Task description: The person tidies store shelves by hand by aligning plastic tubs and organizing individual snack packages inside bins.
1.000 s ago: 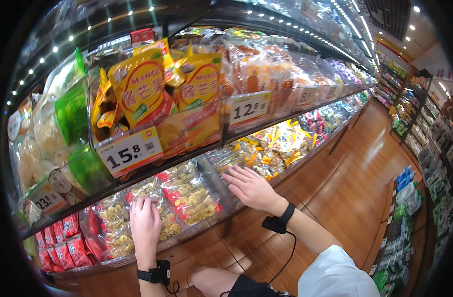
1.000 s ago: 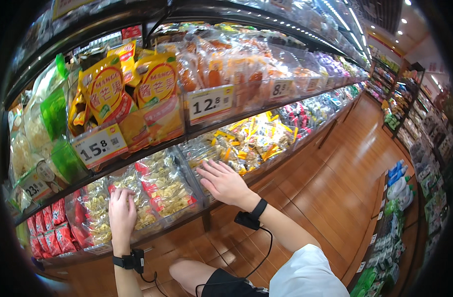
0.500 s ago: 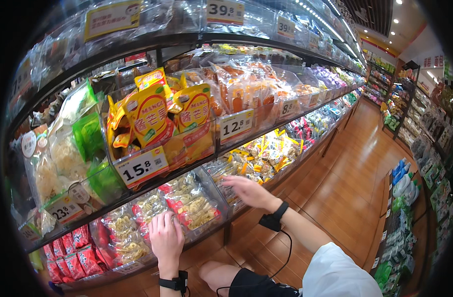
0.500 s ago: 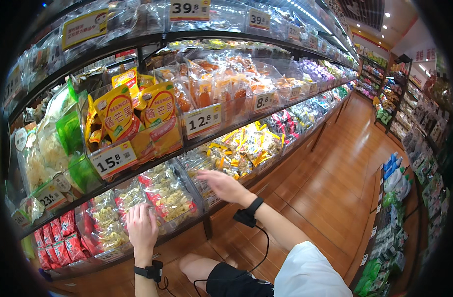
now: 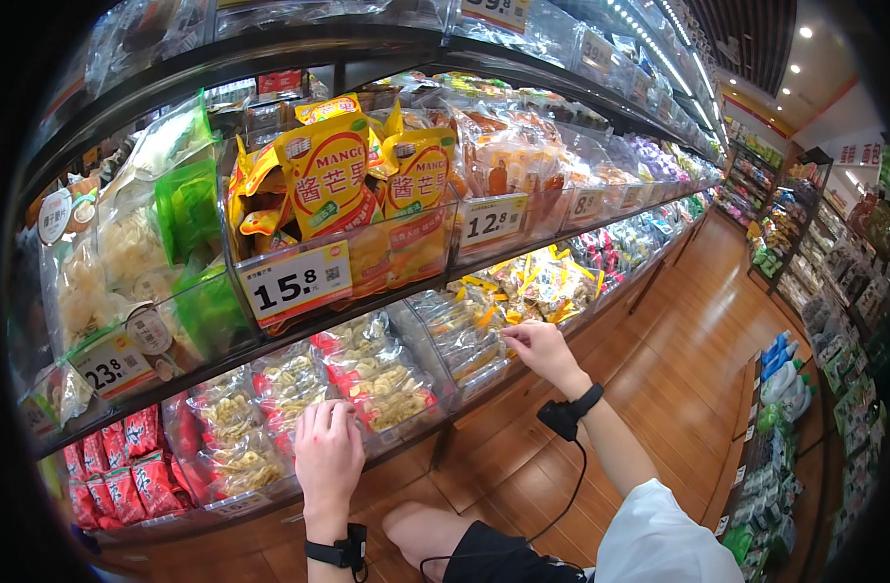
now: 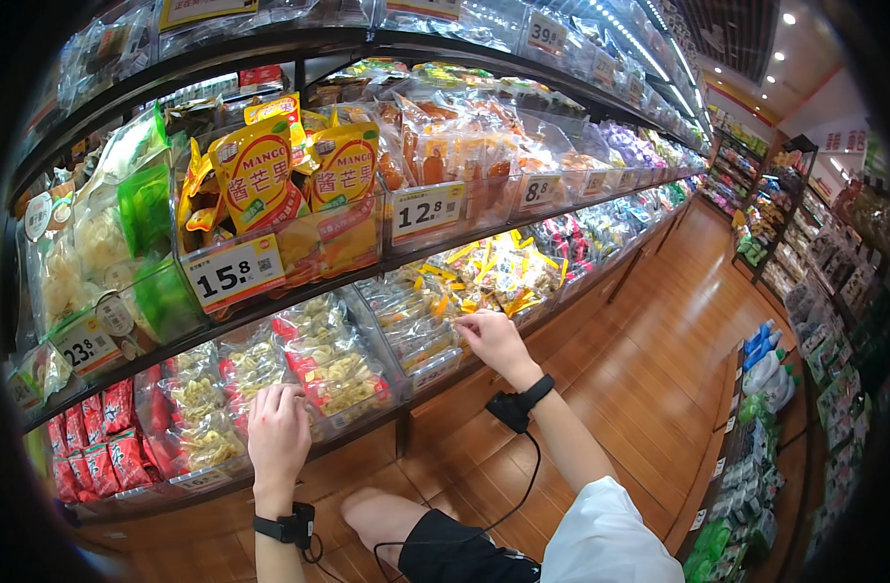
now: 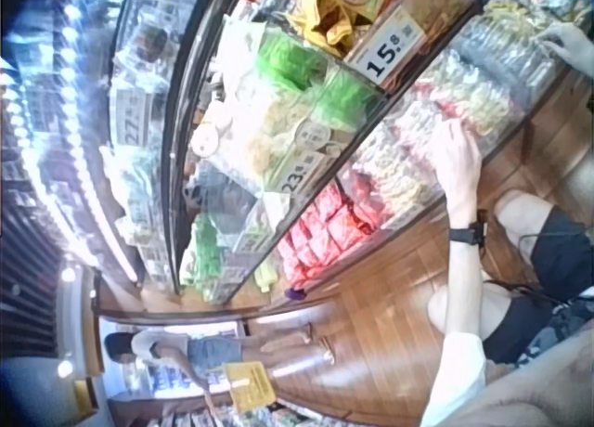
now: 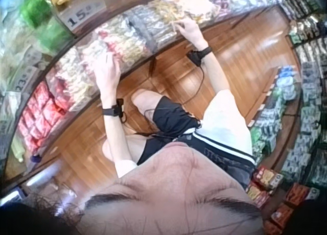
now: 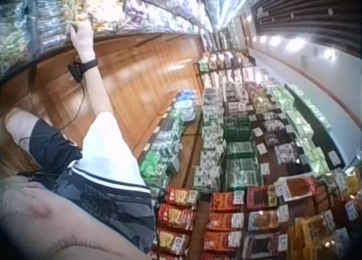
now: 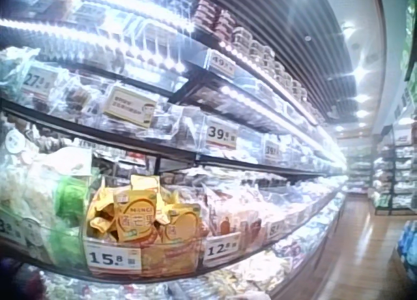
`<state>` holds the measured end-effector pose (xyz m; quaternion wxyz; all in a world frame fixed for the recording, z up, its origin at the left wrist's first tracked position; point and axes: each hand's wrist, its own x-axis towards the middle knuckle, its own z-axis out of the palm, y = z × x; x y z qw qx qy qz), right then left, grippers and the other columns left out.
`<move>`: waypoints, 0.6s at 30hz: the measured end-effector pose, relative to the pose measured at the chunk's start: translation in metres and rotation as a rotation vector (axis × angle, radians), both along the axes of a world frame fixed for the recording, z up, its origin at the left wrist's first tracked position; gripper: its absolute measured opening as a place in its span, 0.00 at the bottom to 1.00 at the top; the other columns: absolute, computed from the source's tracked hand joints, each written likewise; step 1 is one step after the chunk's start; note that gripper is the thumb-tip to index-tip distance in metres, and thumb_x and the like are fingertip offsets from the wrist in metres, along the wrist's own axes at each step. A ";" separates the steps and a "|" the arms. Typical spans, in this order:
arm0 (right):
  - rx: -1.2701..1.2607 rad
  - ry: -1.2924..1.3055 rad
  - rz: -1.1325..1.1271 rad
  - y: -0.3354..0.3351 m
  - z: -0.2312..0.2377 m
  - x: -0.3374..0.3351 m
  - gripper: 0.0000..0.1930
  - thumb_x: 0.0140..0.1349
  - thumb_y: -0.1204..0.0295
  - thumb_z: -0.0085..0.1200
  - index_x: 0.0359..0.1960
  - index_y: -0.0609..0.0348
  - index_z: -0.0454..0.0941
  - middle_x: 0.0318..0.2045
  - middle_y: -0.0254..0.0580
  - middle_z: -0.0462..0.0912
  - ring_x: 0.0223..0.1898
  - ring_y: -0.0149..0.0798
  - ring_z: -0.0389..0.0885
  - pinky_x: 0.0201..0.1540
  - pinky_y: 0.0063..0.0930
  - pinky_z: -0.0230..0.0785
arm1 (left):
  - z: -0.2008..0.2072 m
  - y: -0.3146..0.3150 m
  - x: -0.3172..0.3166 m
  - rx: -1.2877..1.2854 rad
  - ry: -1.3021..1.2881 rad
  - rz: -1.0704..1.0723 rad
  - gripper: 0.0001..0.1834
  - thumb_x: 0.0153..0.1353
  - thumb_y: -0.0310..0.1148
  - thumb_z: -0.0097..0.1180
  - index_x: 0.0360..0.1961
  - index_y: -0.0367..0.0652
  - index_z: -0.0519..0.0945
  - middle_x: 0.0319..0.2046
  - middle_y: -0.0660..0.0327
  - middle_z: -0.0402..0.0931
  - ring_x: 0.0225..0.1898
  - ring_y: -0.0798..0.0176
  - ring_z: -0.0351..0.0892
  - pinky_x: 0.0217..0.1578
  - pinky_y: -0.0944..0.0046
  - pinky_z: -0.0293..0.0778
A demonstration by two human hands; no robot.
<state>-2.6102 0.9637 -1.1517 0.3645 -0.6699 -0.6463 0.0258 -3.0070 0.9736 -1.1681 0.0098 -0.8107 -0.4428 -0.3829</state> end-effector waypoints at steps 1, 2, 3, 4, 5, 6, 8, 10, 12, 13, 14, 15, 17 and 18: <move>0.001 -0.003 -0.004 0.005 -0.002 0.000 0.11 0.67 0.68 0.64 0.46 0.59 0.90 0.34 0.51 0.88 0.37 0.49 0.89 0.43 0.38 0.81 | -0.001 -0.001 0.000 -0.029 0.014 0.012 0.09 0.60 0.24 0.60 0.42 0.43 0.80 0.44 0.58 0.80 0.50 0.51 0.78 0.54 0.52 0.74; -0.002 -0.061 -0.002 0.009 -0.003 0.002 0.10 0.67 0.68 0.64 0.45 0.59 0.90 0.35 0.51 0.88 0.37 0.50 0.89 0.43 0.39 0.81 | -0.001 0.000 0.000 -0.028 0.010 0.007 0.09 0.60 0.24 0.60 0.42 0.43 0.80 0.44 0.58 0.80 0.50 0.51 0.78 0.54 0.52 0.74; -0.006 -0.116 0.004 0.015 -0.004 0.002 0.10 0.67 0.67 0.64 0.44 0.59 0.90 0.35 0.52 0.88 0.37 0.50 0.89 0.43 0.40 0.81 | -0.002 0.000 -0.001 -0.032 0.000 0.005 0.09 0.60 0.24 0.60 0.42 0.43 0.80 0.44 0.58 0.80 0.50 0.51 0.78 0.54 0.52 0.74; 0.040 -0.136 0.003 0.018 -0.007 0.001 0.10 0.68 0.67 0.63 0.42 0.60 0.90 0.35 0.52 0.88 0.36 0.52 0.89 0.42 0.42 0.81 | -0.002 0.001 -0.002 -0.035 -0.011 0.001 0.08 0.60 0.24 0.60 0.42 0.43 0.80 0.44 0.58 0.80 0.50 0.51 0.78 0.53 0.52 0.74; 0.041 -0.138 -0.001 0.015 -0.008 0.005 0.10 0.68 0.67 0.63 0.42 0.60 0.90 0.35 0.52 0.88 0.36 0.52 0.89 0.42 0.42 0.81 | -0.004 0.001 0.000 -0.035 -0.013 -0.003 0.08 0.60 0.24 0.60 0.42 0.43 0.80 0.44 0.58 0.80 0.50 0.51 0.78 0.53 0.52 0.74; 0.061 -0.099 -0.006 0.012 -0.005 0.000 0.09 0.68 0.67 0.62 0.42 0.59 0.90 0.35 0.52 0.89 0.36 0.51 0.89 0.42 0.41 0.81 | -0.007 0.001 -0.002 -0.030 -0.012 0.021 0.08 0.60 0.24 0.60 0.42 0.42 0.80 0.44 0.58 0.80 0.49 0.51 0.78 0.53 0.52 0.74; 0.137 -0.044 -0.064 0.002 0.012 -0.007 0.09 0.70 0.69 0.60 0.45 0.58 0.89 0.33 0.51 0.90 0.35 0.47 0.90 0.41 0.38 0.81 | -0.009 0.002 -0.004 -0.028 -0.009 0.048 0.08 0.61 0.24 0.59 0.42 0.42 0.81 0.44 0.57 0.80 0.49 0.51 0.78 0.53 0.52 0.74; 0.344 0.001 -0.224 -0.007 0.023 0.014 0.09 0.70 0.71 0.59 0.48 0.58 0.87 0.35 0.51 0.90 0.37 0.47 0.90 0.42 0.38 0.81 | -0.008 0.003 0.000 -0.011 -0.003 0.059 0.08 0.60 0.25 0.59 0.42 0.42 0.81 0.42 0.57 0.81 0.48 0.51 0.78 0.51 0.52 0.74; 0.437 -0.109 -0.322 -0.009 0.027 0.052 0.12 0.70 0.71 0.59 0.52 0.58 0.85 0.41 0.53 0.88 0.44 0.50 0.89 0.49 0.41 0.79 | -0.006 0.006 0.006 0.003 0.000 0.065 0.08 0.60 0.25 0.59 0.42 0.42 0.81 0.41 0.57 0.81 0.47 0.51 0.79 0.51 0.53 0.74; 0.424 -0.160 -0.344 -0.007 0.024 0.072 0.13 0.70 0.70 0.60 0.54 0.58 0.84 0.45 0.54 0.87 0.48 0.52 0.87 0.53 0.43 0.78 | -0.005 0.008 0.011 0.017 0.010 0.073 0.08 0.60 0.25 0.59 0.42 0.42 0.81 0.40 0.57 0.81 0.47 0.51 0.79 0.50 0.53 0.74; 0.353 -0.241 -0.359 -0.006 0.020 0.091 0.20 0.68 0.65 0.64 0.59 0.58 0.81 0.52 0.57 0.86 0.55 0.54 0.85 0.60 0.45 0.74 | -0.005 0.009 0.014 0.042 0.006 0.077 0.08 0.60 0.26 0.58 0.41 0.43 0.81 0.39 0.58 0.81 0.46 0.52 0.79 0.50 0.53 0.73; 0.348 -0.242 -0.362 -0.005 0.017 0.100 0.20 0.68 0.65 0.64 0.59 0.58 0.81 0.52 0.57 0.86 0.55 0.54 0.85 0.60 0.45 0.74 | -0.006 0.008 0.015 0.037 0.006 0.073 0.08 0.60 0.26 0.58 0.41 0.43 0.81 0.39 0.58 0.81 0.46 0.52 0.79 0.50 0.53 0.73; 0.088 0.002 -0.195 -0.004 0.010 0.116 0.26 0.65 0.59 0.68 0.61 0.58 0.80 0.54 0.59 0.85 0.57 0.54 0.84 0.61 0.45 0.74 | -0.006 0.008 0.017 0.006 0.019 0.088 0.08 0.60 0.26 0.58 0.41 0.42 0.81 0.39 0.58 0.81 0.46 0.51 0.79 0.50 0.53 0.73; 0.090 -0.039 -0.162 -0.002 0.008 0.114 0.30 0.63 0.56 0.70 0.62 0.57 0.79 0.52 0.57 0.87 0.54 0.53 0.86 0.59 0.43 0.76 | -0.007 0.008 0.015 0.002 0.015 0.092 0.08 0.60 0.25 0.58 0.41 0.42 0.81 0.40 0.58 0.81 0.46 0.51 0.79 0.51 0.53 0.73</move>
